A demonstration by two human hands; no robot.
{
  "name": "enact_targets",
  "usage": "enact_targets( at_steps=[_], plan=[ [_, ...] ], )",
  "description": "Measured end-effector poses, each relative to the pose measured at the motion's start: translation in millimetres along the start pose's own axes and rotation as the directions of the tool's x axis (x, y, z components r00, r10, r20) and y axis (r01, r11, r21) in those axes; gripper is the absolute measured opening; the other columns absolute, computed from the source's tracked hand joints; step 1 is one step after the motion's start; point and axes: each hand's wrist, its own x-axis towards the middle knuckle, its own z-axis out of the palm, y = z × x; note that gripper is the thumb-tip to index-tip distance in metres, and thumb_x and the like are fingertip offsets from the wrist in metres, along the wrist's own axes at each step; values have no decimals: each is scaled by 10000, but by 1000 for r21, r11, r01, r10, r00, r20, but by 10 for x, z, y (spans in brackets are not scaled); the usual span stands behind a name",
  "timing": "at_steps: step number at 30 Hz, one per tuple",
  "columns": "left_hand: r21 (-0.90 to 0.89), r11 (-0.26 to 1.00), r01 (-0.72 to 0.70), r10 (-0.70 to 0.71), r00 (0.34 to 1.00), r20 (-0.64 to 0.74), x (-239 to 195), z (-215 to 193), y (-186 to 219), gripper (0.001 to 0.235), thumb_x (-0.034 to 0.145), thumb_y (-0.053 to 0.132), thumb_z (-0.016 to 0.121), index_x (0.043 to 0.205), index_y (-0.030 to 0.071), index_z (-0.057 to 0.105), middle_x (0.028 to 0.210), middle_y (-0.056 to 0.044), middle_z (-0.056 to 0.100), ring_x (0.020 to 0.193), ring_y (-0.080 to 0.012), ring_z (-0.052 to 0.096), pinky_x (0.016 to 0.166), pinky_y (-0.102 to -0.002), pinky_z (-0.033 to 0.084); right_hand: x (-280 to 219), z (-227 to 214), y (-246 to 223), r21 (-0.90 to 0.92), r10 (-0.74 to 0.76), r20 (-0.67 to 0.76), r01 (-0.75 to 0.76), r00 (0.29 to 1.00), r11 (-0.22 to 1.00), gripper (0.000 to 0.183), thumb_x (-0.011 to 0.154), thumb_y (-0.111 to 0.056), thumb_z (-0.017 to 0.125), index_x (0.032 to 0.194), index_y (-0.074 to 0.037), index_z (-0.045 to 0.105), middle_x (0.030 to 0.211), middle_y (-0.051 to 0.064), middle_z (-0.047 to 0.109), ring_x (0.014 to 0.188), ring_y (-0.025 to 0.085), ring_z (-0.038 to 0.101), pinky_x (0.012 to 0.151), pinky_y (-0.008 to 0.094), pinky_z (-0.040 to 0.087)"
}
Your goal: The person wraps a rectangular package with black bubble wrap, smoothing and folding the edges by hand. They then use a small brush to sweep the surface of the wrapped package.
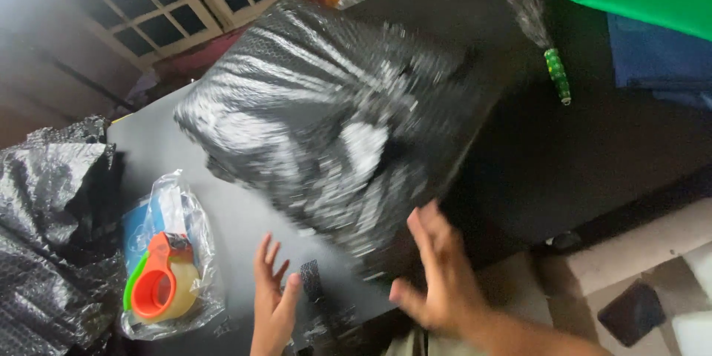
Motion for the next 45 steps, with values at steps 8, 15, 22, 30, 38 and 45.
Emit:
enact_targets(
  at_steps=[8, 15, 22, 30, 38, 45],
  plan=[
    [235, 972, 13, 8, 996, -87, -169, -129, 121, 1191, 675, 571, 705, 1629, 212, 90, 1747, -79, -23, 1604, -294, 54, 1204, -559, 173, 891, -684, 452, -102, -139, -345, 110, 928, 989, 392, 961, -284, 624, 1250, -21, 659, 1269, 161, 644, 1209, 351, 597, 1098, 474, 436],
    [261, 955, 142, -154, 988, 23, -98, -20, 202, 1213, 736, 186, 896, 1628, 250, 77, 1752, -7, -150, 1618, -238, -19, 1227, -519, 219, 1366, -656, 1423, 234, 653, 203, -684, 730, 691, 433, 1020, -436, 486, 1211, -125, 720, 1226, -4, 738, 1176, 137, 634, 1049, 294, 426],
    [256, 950, -179, 159, 983, 97, 435, -867, -366, 1082, 689, 95, 894, 1583, 138, 285, 1741, -116, 99, 1597, -231, 102, 1267, -402, 113, 638, -545, 787, -61, 634, 174, -635, 753, 770, 391, 965, -446, 537, 878, -89, 670, 766, 83, 718, 752, 227, 643, 710, 409, 434],
    [626, 763, -163, 348, 919, -186, 230, -639, 736, 983, 759, 293, 833, 1580, 107, 326, 1699, -198, 215, 1585, -395, 111, 1239, -542, 145, 34, 70, 11, 502, -422, 757, -30, 499, 864, 740, 1012, -424, 592, 1547, 29, 353, 1577, 244, 417, 1413, 388, 444, 1151, 493, 332],
    [820, 123, -558, 444, 770, 458, -13, 89, 267, 1053, 703, 501, 859, 1610, 322, 354, 1682, -55, 296, 1537, -406, 220, 1120, -681, 220, 686, -577, 387, 266, -35, 168, -11, 985, 964, 341, 870, -177, 758, 1209, -145, 741, 1225, 39, 755, 1178, 195, 689, 1063, 354, 500],
    [840, 188, -509, 378, 827, 416, 175, -856, -9, 993, 606, 138, 729, 1521, 420, 466, 1659, 60, 381, 1560, -322, 270, 1137, -678, 230, 705, -987, 756, -14, 43, -117, -45, 992, 999, 302, 908, -147, 725, 1209, -128, 724, 1252, 85, 706, 1284, 238, 626, 1120, 392, 478]
  ],
)
